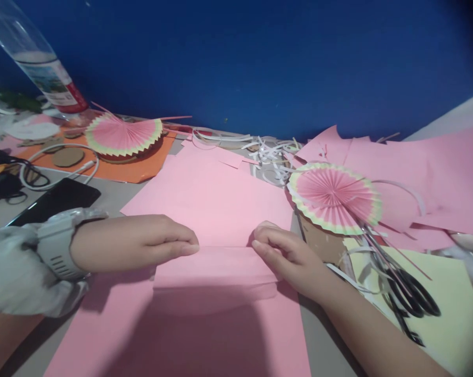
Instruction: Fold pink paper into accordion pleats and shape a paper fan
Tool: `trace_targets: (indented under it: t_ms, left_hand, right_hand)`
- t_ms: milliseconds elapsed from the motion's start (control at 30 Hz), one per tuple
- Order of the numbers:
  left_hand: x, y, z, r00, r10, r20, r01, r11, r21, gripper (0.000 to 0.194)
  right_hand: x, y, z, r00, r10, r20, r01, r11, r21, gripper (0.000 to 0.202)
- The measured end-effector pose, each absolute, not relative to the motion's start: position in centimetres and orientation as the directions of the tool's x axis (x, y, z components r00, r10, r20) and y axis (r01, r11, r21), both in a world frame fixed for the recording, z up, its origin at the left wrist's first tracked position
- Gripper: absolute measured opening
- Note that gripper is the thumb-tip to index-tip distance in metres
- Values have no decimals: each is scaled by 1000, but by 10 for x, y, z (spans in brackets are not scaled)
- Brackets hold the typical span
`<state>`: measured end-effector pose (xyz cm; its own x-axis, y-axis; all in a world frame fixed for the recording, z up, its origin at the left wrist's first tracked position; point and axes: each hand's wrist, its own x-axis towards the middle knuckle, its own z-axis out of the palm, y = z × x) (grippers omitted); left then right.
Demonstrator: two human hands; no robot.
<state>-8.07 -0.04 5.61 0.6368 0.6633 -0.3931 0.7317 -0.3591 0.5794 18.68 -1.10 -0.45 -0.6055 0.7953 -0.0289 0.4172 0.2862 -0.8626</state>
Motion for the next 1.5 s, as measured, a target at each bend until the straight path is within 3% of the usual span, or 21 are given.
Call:
trace_targets:
  t_ms: [67,133,467,833,1033,1200,1500]
  left_hand:
    - [-79,-1,60,666,573,-478,728,-362,582,35]
    - [-78,-1,61,653,568,-501,744,-355,566,32]
    - [-75,3,53,667,621,-412,696,-321,643,33]
    - [-76,3,47,670,658,-342,709,-432,557,35]
    - [-76,3,48,641,691,-335,715,-378,587,28]
    - [-77,6,48,537,800,-268,772,-337,539,31]
    - [-77,9,42,555,806,-204,741,-369,561,34]
  right_hand:
    - [188,-11,-6,-589,807,-30,424,278,-862,32]
    - [189,-11,-8,-580,814,-20,428,284,-858,33]
    - [188,-12,-7,-539,842,10,441,292,-848,31]
    - [182,-12,-5,-525,850,50,521,367,-770,28]
    - [183,-12,-5,-473,866,161,602,451,-659,24]
    - [186,-10,-6,-427,878,215,685,469,-558,24]
    - [186,-10,-7,-393,899,196,710,432,-556,28]
